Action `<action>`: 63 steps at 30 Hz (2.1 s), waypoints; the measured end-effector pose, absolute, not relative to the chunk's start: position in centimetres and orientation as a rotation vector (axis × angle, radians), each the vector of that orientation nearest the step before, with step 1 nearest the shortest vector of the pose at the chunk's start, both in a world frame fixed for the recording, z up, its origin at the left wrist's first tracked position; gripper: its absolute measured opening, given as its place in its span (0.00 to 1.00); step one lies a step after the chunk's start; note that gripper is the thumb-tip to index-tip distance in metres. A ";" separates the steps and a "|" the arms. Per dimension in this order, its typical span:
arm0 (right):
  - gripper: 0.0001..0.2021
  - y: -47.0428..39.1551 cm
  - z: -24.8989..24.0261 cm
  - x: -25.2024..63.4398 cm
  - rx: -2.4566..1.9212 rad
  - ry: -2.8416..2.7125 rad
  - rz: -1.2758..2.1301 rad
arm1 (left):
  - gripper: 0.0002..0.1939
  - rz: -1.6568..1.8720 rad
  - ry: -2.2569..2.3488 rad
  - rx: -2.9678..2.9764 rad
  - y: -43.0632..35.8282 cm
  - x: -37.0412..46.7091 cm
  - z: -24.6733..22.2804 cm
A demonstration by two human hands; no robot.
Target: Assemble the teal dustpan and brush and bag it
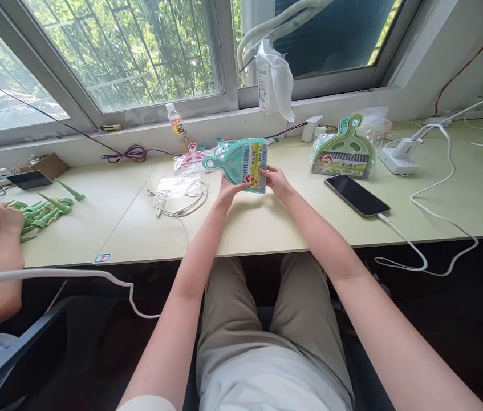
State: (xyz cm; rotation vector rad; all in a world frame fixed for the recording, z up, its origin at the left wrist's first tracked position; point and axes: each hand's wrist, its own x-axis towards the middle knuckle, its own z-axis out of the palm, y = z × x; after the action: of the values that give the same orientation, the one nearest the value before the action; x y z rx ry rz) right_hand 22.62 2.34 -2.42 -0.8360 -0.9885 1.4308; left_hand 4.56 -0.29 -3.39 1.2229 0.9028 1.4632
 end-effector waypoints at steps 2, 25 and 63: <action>0.09 2.4 -2.4 22.6 -0.830 -0.979 1.425 | 0.54 1.443 0.911 1.240 -0.3 4.5 -3.2; 0.06 3.4 -2.5 24.2 -0.918 -0.784 1.286 | 0.22 1.225 2.412 1.988 -0.5 -0.3 -1.6; 0.08 3.2 -2.3 24.0 -1.083 -0.642 1.204 | 0.13 0.577 2.207 2.233 -0.9 2.2 -2.3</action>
State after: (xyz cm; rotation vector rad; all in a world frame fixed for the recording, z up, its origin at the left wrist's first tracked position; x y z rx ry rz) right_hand 23.98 3.24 -2.33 -1.0826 -0.6416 1.2042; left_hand 2.17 -0.86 -2.31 2.2328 2.2067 0.5773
